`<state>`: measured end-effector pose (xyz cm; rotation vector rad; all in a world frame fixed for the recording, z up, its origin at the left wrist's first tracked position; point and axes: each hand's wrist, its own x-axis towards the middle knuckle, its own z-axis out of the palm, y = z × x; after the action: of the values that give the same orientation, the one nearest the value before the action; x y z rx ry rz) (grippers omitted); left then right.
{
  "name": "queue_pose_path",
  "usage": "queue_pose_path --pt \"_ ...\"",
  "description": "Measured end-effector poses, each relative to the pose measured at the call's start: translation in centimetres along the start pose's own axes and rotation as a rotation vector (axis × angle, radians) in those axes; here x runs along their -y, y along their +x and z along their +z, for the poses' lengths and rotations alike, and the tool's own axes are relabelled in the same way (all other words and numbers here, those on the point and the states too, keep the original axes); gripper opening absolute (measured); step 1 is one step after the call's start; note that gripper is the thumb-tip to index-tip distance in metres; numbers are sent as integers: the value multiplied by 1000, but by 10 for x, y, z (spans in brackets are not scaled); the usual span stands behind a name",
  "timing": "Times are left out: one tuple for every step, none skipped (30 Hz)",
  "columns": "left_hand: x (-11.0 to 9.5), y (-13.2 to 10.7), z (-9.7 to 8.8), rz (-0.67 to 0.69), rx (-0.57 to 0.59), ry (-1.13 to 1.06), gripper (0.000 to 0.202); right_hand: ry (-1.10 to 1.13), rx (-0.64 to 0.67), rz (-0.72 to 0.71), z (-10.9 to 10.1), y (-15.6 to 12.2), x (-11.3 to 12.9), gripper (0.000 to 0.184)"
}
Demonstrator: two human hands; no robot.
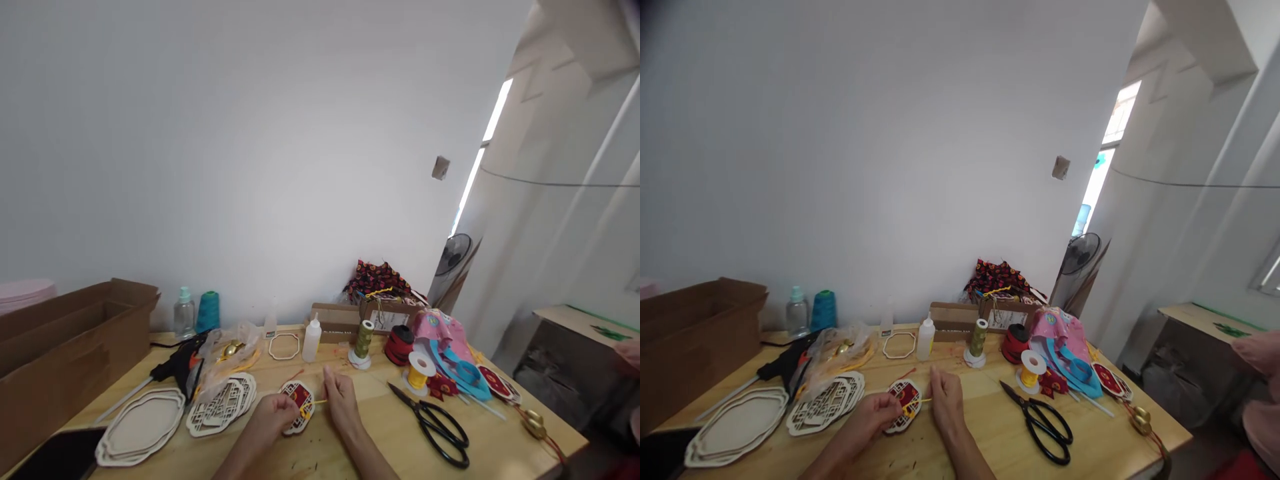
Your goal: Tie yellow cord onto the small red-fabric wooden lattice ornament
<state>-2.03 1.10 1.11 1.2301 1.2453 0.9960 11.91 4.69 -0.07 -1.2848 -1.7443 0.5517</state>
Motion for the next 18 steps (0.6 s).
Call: queue_pose_path --pt "-3 -2 -2 -6 15 29 20 -20 36 1 -2 -3 0 55" --pt "-5 -3 -5 -14 27 56 19 -43 71 -1 -3 -5 1 54" --pt "-8 -5 -7 -20 41 79 18 -66 103 1 -5 -8 1 53" --pt "-11 -6 -8 -25 52 98 18 -88 132 -1 -7 -9 2 53" --pt "-14 -8 -9 -30 57 116 17 -107 162 1 -9 -11 3 53" --pt "-16 -9 -10 -39 63 133 17 -125 191 2 -11 -11 4 55" --pt "-17 -11 -10 -46 65 151 16 -141 219 0 -13 -12 5 57" --pt "-18 -12 -11 -56 72 166 16 -157 244 -4 -15 -12 6 58" --pt "-18 -13 -11 -63 82 183 16 -169 260 -7 -16 -12 7 59" --pt "-18 -14 -12 -67 89 204 15 -183 277 -11 -17 -12 8 59" --pt "-17 -14 -14 -65 92 235 15 -198 293 -19 -18 -12 9 59" --pt "-16 -14 -16 -46 89 285 15 -213 310 -30 -18 -12 10 58" --pt "-15 -14 -19 -23 69 330 15 -244 345 -57 -19 -12 11 57" --pt "-14 -13 -22 1 50 358 14 -270 370 -90 -20 -12 13 56" --pt "-13 -12 -25 21 30 376 14 -290 389 -115 -20 -12 14 54" --pt "-12 -11 -27 36 3 388 14 -294 411 -119 -21 -11 16 52" --pt "-12 -11 -29 46 -19 397 14 -297 423 -115 -21 -11 17 49" --pt "-11 -11 -30 50 -32 405 15 -305 426 -107 -21 -10 17 44"
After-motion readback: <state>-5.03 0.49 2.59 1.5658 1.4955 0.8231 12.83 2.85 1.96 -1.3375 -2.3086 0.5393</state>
